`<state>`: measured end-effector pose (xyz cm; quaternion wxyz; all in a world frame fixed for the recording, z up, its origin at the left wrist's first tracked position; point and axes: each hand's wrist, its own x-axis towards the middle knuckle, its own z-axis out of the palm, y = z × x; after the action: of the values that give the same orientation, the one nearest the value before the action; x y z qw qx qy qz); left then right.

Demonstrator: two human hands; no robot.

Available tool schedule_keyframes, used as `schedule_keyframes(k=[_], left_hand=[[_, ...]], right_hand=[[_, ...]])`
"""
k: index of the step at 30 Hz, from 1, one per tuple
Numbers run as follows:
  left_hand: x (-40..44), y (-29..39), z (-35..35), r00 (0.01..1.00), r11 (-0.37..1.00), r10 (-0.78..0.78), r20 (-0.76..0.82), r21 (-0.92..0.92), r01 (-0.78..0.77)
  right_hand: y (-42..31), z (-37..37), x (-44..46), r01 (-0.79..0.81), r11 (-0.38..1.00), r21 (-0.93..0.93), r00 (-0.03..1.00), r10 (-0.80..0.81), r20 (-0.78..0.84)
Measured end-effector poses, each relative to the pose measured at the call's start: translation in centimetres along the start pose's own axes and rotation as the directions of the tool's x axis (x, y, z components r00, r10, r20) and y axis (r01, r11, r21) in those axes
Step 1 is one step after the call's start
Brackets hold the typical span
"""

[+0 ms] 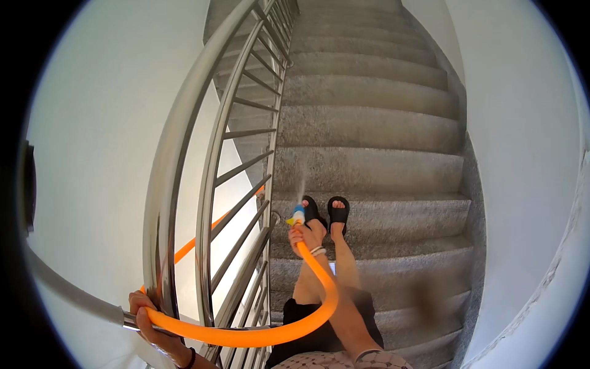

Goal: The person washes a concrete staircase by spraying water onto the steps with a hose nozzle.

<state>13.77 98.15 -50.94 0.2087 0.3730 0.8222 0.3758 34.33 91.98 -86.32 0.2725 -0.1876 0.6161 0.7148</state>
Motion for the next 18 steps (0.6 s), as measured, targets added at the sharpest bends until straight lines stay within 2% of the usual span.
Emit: schedule_keyframes(k=[3, 5, 9, 13, 15, 16, 17, 18], left_hand=[[-0.3, -0.1, -0.2, 1.0, 0.999, 0.0, 0.026, 0.043, -0.001], [-0.3, -0.3, -0.3, 0.999, 0.996, -0.049, -0.015, 0.074, 0.05], [-0.2, -0.6, -0.2, 0.999, 0.99, -0.013, -0.03, 0.137, 0.017], [-0.3, -0.3, -0.2, 1.0, 0.989, 0.002, -0.008, 0.151, -0.001], [-0.1, 0.2, -0.2, 1.0, 0.989, 0.014, 0.003, 0.149, -0.015], [-0.1, 0.4, -0.1, 1.0, 0.987, 0.016, -0.001, 0.162, -0.016], [0.1, 0.5, 0.0, 1.0, 0.985, 0.018, -0.003, 0.174, -0.018], [0.1, 0.4, -0.1, 1.0, 0.984, 0.016, -0.004, 0.176, -0.015]], right_hand=[[1.6, 0.0, 2.9, 0.064, 0.998, 0.029, 0.998, -0.065, 0.027], [1.0, 0.1, 3.7, 0.132, 0.991, 0.016, 0.991, -0.132, 0.025], [-1.6, 0.4, 2.8, 0.325, 0.939, -0.11, 0.945, -0.327, -0.001], [-6.7, -0.3, 0.2, 0.56, 0.733, -0.387, 0.788, -0.615, -0.026], [-7.0, 0.5, -1.9, 0.651, 0.622, -0.434, 0.67, -0.74, -0.056], [-6.6, 0.8, -2.5, 0.692, 0.616, -0.376, 0.62, -0.774, -0.127], [-6.0, 1.0, -2.5, 0.691, 0.616, -0.378, 0.621, -0.773, -0.126], [-5.7, 0.6, -2.4, 0.647, 0.67, -0.365, 0.673, -0.726, -0.142]])
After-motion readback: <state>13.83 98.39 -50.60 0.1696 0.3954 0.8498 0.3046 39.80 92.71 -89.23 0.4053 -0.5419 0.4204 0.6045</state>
